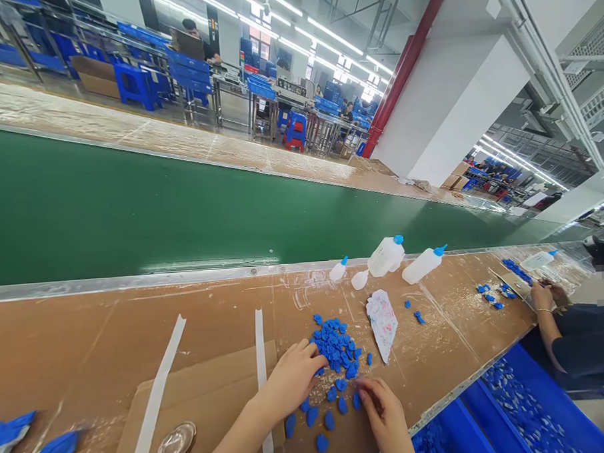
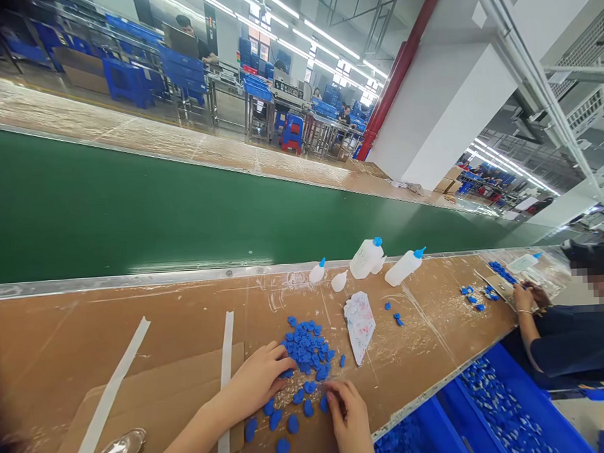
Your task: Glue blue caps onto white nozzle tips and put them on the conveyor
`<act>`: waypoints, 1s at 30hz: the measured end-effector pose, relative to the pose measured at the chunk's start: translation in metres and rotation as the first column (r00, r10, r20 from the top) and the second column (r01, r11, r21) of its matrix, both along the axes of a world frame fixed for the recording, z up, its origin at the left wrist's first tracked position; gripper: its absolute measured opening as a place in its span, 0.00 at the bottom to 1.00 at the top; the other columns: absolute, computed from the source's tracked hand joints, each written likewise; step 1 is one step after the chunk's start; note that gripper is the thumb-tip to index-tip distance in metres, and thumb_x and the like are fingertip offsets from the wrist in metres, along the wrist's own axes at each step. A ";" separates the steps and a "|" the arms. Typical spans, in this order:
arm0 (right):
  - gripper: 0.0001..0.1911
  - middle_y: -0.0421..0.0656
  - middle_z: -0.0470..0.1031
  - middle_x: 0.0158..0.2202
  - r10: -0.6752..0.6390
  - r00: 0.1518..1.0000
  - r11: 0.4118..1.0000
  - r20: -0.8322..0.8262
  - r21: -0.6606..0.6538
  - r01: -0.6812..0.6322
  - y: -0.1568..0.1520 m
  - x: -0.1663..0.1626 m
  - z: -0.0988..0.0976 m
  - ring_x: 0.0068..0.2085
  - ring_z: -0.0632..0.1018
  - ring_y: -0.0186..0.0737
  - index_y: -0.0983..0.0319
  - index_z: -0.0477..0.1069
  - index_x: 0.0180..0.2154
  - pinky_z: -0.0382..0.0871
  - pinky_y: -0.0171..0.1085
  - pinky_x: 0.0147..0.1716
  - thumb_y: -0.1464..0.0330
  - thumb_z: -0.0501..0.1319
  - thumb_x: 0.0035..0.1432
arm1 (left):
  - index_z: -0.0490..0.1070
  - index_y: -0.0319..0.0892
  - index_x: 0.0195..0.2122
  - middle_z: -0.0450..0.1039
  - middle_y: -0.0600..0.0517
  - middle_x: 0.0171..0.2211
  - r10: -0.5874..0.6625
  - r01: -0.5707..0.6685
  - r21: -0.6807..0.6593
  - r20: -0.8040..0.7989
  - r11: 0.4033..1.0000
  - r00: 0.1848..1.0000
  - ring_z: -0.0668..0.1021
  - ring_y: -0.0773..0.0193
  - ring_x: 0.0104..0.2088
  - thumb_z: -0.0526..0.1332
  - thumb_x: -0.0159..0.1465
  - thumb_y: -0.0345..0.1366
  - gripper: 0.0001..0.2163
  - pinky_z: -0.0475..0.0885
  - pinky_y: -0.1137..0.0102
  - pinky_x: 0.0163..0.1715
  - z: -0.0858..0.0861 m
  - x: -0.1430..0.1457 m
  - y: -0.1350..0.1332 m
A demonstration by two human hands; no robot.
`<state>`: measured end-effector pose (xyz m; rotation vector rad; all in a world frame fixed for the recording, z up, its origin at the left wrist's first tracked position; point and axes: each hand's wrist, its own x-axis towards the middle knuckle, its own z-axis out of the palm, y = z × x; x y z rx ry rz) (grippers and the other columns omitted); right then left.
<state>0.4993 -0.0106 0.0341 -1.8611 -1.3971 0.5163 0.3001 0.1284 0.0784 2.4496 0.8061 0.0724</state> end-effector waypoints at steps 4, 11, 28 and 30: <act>0.21 0.47 0.80 0.33 0.009 1.000 1.000 0.006 0.005 -0.009 -0.005 -0.010 0.000 0.33 0.80 0.44 0.58 0.79 0.36 0.75 0.37 0.31 0.51 0.56 0.61 | 0.73 0.40 0.42 0.75 0.49 0.45 -0.011 0.012 0.030 -0.017 0.999 1.000 0.76 0.57 0.48 0.61 0.66 0.34 0.06 0.74 0.55 0.48 -0.004 0.006 -0.003; 0.21 0.49 0.79 0.35 0.001 1.000 1.000 0.024 -0.005 -0.001 -0.003 -0.013 0.005 0.36 0.80 0.44 0.59 0.79 0.37 0.74 0.36 0.32 0.54 0.53 0.65 | 0.73 0.40 0.40 0.76 0.50 0.44 -0.080 0.081 0.059 -0.030 0.995 0.996 0.77 0.58 0.47 0.61 0.66 0.35 0.05 0.74 0.56 0.48 -0.009 0.009 -0.008; 0.24 0.48 0.81 0.30 0.043 0.999 0.996 0.016 -0.075 -0.042 0.007 -0.018 0.005 0.28 0.80 0.44 0.60 0.81 0.34 0.73 0.37 0.28 0.49 0.56 0.60 | 0.73 0.40 0.38 0.76 0.51 0.40 -0.029 0.028 0.016 0.057 0.999 0.998 0.78 0.61 0.42 0.60 0.66 0.37 0.06 0.75 0.59 0.44 -0.011 0.019 -0.011; 0.24 0.48 0.80 0.30 0.041 0.999 0.996 0.011 -0.078 -0.040 0.006 -0.019 0.006 0.29 0.79 0.43 0.60 0.81 0.34 0.72 0.37 0.28 0.50 0.55 0.61 | 0.73 0.40 0.38 0.76 0.51 0.41 -0.033 0.031 0.029 0.051 0.999 0.998 0.78 0.60 0.43 0.60 0.66 0.37 0.06 0.75 0.59 0.44 -0.009 0.022 -0.012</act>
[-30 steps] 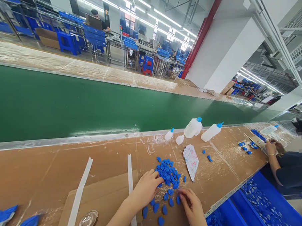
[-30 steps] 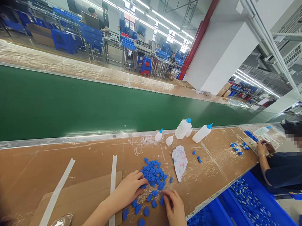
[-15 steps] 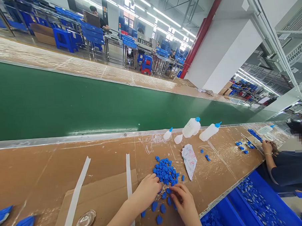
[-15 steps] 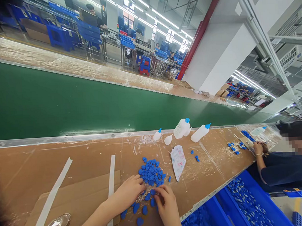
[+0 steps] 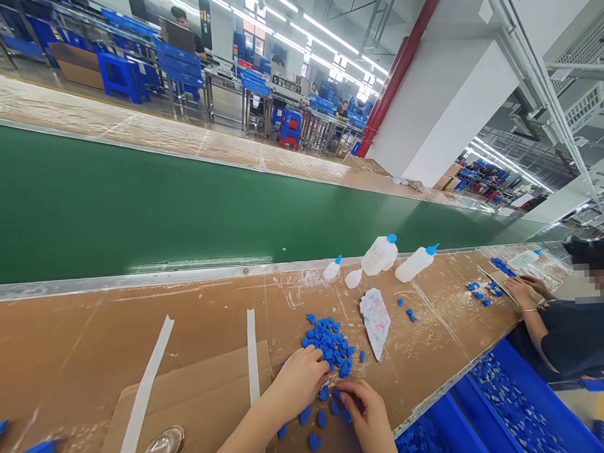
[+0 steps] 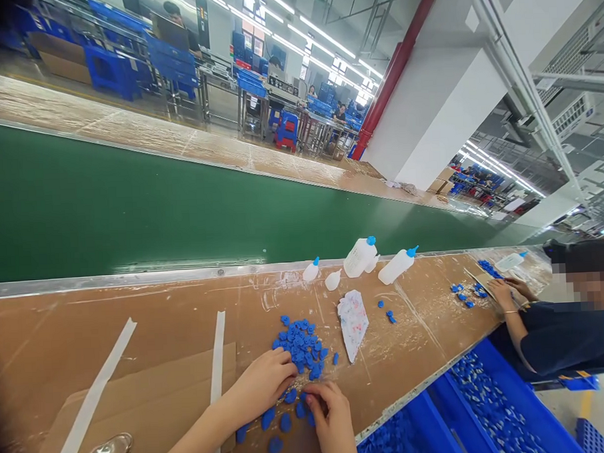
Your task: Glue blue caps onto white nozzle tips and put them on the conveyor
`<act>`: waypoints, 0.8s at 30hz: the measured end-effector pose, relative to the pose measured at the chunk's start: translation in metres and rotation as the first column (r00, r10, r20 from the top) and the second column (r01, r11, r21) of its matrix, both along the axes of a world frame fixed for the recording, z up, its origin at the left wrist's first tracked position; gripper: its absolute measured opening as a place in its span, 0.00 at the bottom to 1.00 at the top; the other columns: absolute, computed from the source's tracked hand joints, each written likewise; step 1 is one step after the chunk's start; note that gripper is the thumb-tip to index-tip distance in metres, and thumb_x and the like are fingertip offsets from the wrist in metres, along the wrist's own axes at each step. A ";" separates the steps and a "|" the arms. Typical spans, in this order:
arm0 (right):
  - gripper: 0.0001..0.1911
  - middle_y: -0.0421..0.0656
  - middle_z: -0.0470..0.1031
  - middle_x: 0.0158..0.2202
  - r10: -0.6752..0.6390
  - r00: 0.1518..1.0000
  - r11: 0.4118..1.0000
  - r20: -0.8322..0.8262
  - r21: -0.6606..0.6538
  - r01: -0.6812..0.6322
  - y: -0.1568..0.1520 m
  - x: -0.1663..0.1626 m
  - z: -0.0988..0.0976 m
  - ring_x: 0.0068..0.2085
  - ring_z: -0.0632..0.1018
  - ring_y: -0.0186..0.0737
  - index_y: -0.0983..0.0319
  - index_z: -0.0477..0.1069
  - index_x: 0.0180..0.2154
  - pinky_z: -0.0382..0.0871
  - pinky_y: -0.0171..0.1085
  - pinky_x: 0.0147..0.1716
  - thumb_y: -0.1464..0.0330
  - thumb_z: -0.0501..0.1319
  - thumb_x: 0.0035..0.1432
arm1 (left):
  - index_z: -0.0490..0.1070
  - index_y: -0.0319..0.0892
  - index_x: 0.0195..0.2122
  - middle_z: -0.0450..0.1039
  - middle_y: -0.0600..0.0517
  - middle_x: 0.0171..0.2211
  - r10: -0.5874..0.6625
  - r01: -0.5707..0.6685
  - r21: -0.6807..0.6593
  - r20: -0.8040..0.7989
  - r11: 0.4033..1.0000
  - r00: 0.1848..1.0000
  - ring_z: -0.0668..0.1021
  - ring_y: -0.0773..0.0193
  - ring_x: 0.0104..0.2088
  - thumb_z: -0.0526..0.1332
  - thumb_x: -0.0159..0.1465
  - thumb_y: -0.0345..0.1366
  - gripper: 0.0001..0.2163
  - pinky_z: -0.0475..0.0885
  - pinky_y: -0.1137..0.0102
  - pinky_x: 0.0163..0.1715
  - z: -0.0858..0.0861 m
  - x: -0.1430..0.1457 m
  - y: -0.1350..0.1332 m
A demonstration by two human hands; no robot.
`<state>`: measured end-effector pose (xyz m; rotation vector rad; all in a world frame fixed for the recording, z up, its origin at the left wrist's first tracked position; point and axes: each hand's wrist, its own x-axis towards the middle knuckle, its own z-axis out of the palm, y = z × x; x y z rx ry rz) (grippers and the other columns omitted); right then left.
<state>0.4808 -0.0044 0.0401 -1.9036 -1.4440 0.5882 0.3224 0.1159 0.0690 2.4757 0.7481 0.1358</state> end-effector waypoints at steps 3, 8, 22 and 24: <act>0.22 0.46 0.76 0.31 0.030 0.999 0.999 -0.010 -0.011 -0.030 0.002 0.000 0.006 0.31 0.78 0.42 0.58 0.81 0.35 0.72 0.36 0.30 0.53 0.53 0.63 | 0.73 0.40 0.38 0.76 0.50 0.42 0.007 -0.006 0.019 -0.006 1.000 1.000 0.78 0.60 0.43 0.61 0.66 0.36 0.06 0.75 0.59 0.44 0.003 0.004 0.000; 0.16 0.44 0.75 0.33 0.126 0.991 0.989 -0.050 -0.072 -0.129 0.010 0.008 0.023 0.35 0.77 0.41 0.56 0.81 0.35 0.71 0.37 0.36 0.62 0.55 0.61 | 0.73 0.40 0.42 0.75 0.49 0.45 0.015 -0.014 0.043 -0.027 0.999 1.000 0.77 0.59 0.46 0.61 0.66 0.35 0.06 0.75 0.57 0.45 0.005 0.006 0.001; 0.18 0.49 0.81 0.34 0.008 0.997 0.999 -0.071 -0.034 -0.010 0.006 0.010 0.010 0.35 0.80 0.47 0.61 0.79 0.36 0.72 0.40 0.35 0.56 0.56 0.61 | 0.73 0.40 0.43 0.75 0.49 0.46 -0.026 0.036 0.095 -0.105 0.995 0.994 0.77 0.58 0.46 0.61 0.66 0.36 0.07 0.76 0.58 0.45 -0.001 0.013 0.003; 0.18 0.49 0.81 0.34 0.014 0.997 1.000 -0.071 -0.019 -0.015 0.002 0.007 0.009 0.35 0.81 0.47 0.60 0.79 0.35 0.73 0.40 0.35 0.55 0.56 0.62 | 0.72 0.40 0.43 0.74 0.49 0.47 -0.035 0.046 0.103 -0.106 0.994 0.994 0.77 0.58 0.46 0.61 0.66 0.36 0.07 0.76 0.58 0.45 -0.005 0.014 0.002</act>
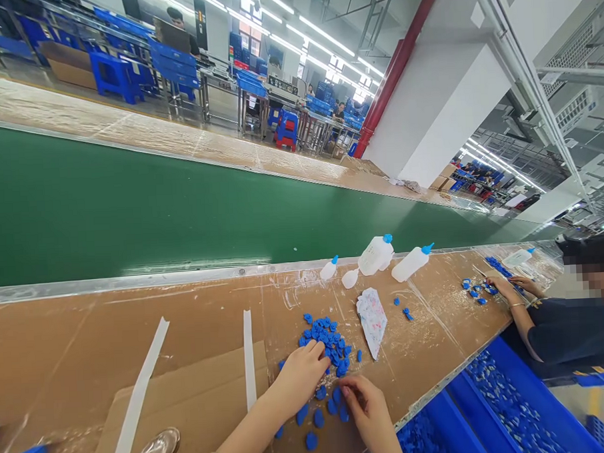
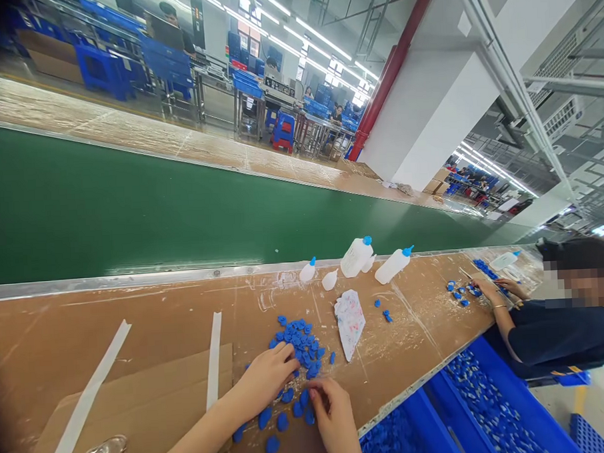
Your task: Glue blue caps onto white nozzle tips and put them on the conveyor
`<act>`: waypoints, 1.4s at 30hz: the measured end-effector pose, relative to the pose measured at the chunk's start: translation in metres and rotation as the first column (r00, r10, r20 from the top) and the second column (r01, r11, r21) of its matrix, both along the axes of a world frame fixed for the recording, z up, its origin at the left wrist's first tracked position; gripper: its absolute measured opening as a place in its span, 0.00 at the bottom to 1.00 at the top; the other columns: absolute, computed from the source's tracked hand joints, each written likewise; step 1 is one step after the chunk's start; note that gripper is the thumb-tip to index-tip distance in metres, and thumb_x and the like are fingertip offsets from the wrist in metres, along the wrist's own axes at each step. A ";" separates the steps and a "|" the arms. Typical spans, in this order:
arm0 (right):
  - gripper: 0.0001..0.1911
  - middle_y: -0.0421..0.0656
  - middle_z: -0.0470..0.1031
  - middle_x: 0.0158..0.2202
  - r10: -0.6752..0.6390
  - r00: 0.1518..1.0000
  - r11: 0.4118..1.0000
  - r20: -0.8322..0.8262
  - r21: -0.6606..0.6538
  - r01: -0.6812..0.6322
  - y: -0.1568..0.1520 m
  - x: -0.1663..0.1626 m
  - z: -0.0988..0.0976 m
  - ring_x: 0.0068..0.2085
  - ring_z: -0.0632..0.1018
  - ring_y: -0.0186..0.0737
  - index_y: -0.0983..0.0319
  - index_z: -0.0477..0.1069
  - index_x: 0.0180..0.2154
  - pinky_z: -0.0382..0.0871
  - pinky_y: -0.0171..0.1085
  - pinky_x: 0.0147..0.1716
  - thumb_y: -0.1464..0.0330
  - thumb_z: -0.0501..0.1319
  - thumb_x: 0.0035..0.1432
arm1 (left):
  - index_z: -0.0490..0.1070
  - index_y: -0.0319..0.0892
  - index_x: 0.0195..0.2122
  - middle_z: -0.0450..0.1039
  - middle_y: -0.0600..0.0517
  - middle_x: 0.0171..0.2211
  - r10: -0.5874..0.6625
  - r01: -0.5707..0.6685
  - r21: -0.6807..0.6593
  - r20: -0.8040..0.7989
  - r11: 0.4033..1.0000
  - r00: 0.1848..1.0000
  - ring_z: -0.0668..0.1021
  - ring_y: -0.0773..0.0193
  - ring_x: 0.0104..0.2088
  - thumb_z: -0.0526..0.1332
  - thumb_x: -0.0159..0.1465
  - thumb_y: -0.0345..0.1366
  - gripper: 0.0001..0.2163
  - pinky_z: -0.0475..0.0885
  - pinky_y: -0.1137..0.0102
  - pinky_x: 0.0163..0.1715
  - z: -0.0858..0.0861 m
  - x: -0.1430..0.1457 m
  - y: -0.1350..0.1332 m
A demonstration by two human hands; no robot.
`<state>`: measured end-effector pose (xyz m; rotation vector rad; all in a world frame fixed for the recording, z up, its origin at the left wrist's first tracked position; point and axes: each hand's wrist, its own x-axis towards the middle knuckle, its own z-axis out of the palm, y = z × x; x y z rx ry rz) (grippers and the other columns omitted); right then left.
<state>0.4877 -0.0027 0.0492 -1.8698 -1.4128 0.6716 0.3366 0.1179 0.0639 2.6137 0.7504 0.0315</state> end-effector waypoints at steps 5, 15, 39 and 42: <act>0.16 0.47 0.81 0.35 0.037 0.999 0.999 -0.002 0.034 -0.036 -0.006 -0.008 0.000 0.37 0.81 0.45 0.57 0.79 0.35 0.74 0.38 0.36 0.58 0.55 0.63 | 0.72 0.40 0.43 0.74 0.49 0.47 -0.004 0.004 -0.012 -0.006 1.000 1.000 0.77 0.58 0.46 0.61 0.66 0.37 0.08 0.75 0.57 0.45 -0.007 -0.002 -0.001; 0.10 0.49 0.77 0.37 -0.102 0.991 0.991 0.092 0.098 0.093 0.012 0.003 -0.012 0.39 0.79 0.47 0.59 0.79 0.36 0.73 0.42 0.40 0.68 0.60 0.53 | 0.73 0.41 0.43 0.75 0.49 0.45 -0.109 0.112 -0.041 0.076 0.993 0.991 0.78 0.60 0.44 0.60 0.66 0.38 0.08 0.75 0.58 0.45 -0.003 0.004 0.008; 0.13 0.46 0.78 0.32 0.026 0.993 1.000 0.115 0.011 -0.028 0.007 0.011 0.003 0.32 0.78 0.43 0.59 0.79 0.33 0.70 0.37 0.32 0.66 0.56 0.59 | 0.73 0.40 0.40 0.77 0.51 0.39 0.059 -0.019 -0.217 0.180 0.976 0.982 0.79 0.60 0.42 0.60 0.67 0.37 0.07 0.75 0.58 0.44 0.010 -0.020 0.002; 0.14 0.46 0.78 0.33 0.046 0.992 0.998 0.118 0.042 -0.052 0.007 0.014 0.004 0.35 0.79 0.43 0.58 0.79 0.32 0.72 0.38 0.36 0.67 0.54 0.60 | 0.73 0.40 0.39 0.77 0.51 0.38 0.067 -0.024 -0.224 0.188 0.974 0.980 0.79 0.60 0.41 0.60 0.67 0.37 0.07 0.76 0.58 0.44 0.008 -0.022 0.004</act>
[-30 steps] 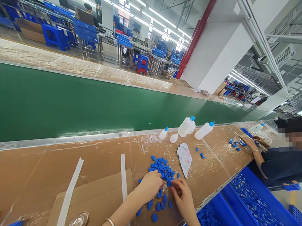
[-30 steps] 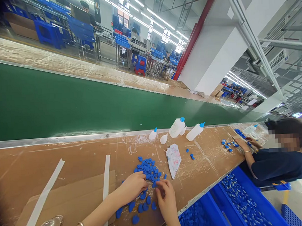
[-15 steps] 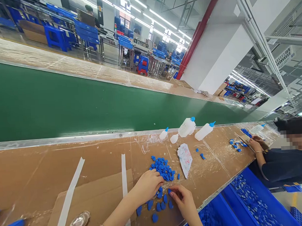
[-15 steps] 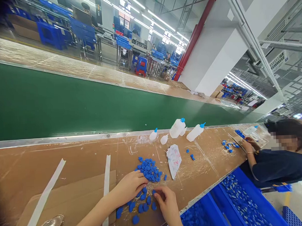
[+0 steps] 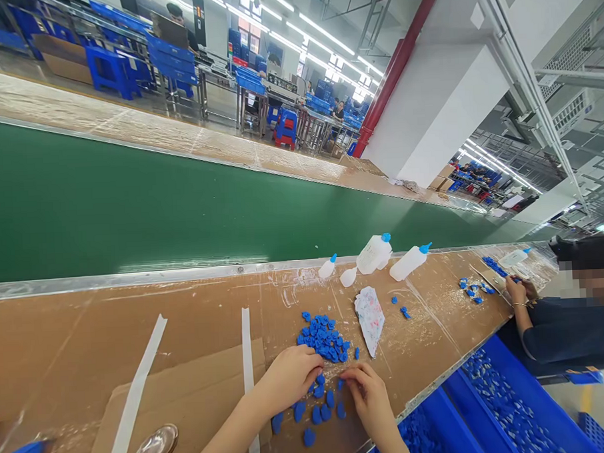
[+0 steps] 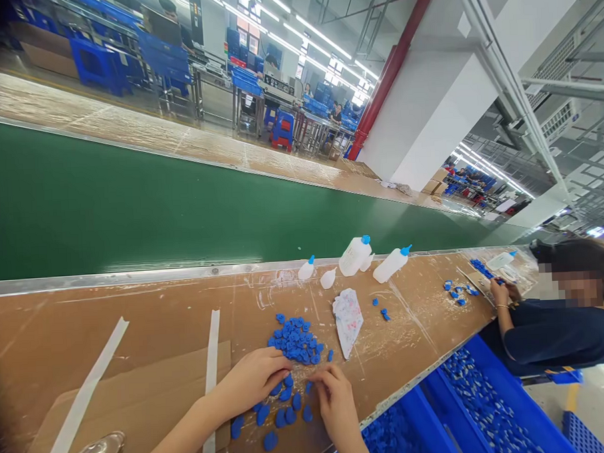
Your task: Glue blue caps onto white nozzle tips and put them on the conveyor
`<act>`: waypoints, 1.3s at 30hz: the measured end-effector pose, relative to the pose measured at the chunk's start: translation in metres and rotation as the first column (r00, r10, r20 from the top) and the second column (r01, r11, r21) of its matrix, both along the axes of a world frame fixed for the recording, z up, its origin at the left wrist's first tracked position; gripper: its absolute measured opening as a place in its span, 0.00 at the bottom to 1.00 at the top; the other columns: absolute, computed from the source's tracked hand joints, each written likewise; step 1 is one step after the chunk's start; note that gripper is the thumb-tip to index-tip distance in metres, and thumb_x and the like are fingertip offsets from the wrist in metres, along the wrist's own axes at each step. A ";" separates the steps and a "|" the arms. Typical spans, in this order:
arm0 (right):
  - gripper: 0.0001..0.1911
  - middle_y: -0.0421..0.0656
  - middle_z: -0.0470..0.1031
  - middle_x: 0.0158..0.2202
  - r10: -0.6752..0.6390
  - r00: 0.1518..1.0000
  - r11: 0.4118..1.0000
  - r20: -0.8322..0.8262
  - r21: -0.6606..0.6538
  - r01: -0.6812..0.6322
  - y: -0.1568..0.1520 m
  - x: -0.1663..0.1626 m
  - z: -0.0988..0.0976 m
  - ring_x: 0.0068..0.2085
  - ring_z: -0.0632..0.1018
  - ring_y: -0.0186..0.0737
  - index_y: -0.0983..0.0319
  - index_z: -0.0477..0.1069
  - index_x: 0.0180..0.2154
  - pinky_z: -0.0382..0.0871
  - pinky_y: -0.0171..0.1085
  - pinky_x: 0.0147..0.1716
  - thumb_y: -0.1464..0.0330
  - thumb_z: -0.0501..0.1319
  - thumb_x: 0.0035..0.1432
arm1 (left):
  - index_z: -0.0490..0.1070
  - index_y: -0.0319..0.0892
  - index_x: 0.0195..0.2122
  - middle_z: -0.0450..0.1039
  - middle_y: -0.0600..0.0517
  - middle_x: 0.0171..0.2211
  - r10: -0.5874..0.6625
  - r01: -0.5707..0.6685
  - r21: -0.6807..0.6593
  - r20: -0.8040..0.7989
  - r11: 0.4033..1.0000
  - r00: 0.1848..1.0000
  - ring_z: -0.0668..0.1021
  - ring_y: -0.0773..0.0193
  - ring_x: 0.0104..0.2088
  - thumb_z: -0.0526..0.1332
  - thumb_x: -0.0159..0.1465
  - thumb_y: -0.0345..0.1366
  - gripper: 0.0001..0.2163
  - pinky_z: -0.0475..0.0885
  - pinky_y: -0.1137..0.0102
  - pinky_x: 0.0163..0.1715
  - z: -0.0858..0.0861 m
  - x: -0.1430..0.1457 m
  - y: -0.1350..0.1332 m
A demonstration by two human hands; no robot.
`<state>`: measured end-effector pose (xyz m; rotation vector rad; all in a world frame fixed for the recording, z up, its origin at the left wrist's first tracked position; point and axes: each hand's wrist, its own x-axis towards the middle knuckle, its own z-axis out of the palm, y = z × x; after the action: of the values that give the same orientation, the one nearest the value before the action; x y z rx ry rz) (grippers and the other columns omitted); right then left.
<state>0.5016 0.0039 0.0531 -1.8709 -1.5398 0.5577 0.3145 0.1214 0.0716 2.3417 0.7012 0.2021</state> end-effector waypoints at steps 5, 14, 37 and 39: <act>0.15 0.48 0.80 0.37 -0.050 0.999 0.998 0.009 0.034 0.049 -0.005 0.007 -0.005 0.40 0.80 0.45 0.58 0.79 0.35 0.73 0.40 0.41 0.63 0.54 0.62 | 0.74 0.40 0.39 0.77 0.52 0.38 0.018 -0.018 -0.011 0.003 1.000 1.000 0.79 0.61 0.41 0.60 0.67 0.36 0.06 0.76 0.58 0.44 0.000 -0.003 0.002; 0.06 0.43 0.79 0.30 -0.146 0.989 0.989 0.010 -0.014 0.146 -0.002 -0.017 -0.010 0.30 0.78 0.43 0.58 0.79 0.33 0.73 0.37 0.31 0.67 0.65 0.51 | 0.74 0.40 0.39 0.77 0.52 0.37 0.026 -0.026 -0.033 0.021 0.999 0.999 0.79 0.61 0.40 0.59 0.67 0.36 0.06 0.76 0.59 0.43 0.002 -0.004 0.000; 0.13 0.45 0.78 0.32 -0.104 0.993 0.994 0.062 0.028 0.103 0.011 0.002 -0.003 0.35 0.78 0.46 0.57 0.78 0.31 0.73 0.41 0.37 0.61 0.57 0.61 | 0.72 0.41 0.44 0.74 0.48 0.47 0.096 -0.093 0.121 -0.013 0.988 0.995 0.76 0.57 0.48 0.61 0.66 0.36 0.08 0.74 0.56 0.47 0.004 0.022 0.001; 0.17 0.45 0.79 0.30 -0.091 0.994 0.996 0.061 0.014 0.090 0.003 0.005 -0.001 0.34 0.79 0.46 0.57 0.79 0.31 0.73 0.41 0.35 0.58 0.56 0.62 | 0.72 0.41 0.44 0.74 0.48 0.49 0.085 -0.079 0.154 -0.037 0.985 0.996 0.76 0.56 0.48 0.61 0.66 0.37 0.09 0.73 0.55 0.48 0.004 0.037 0.002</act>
<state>0.5061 0.0072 0.0518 -1.9551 -1.4851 0.4538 0.3512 0.1233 0.0759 2.4702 0.8303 0.2503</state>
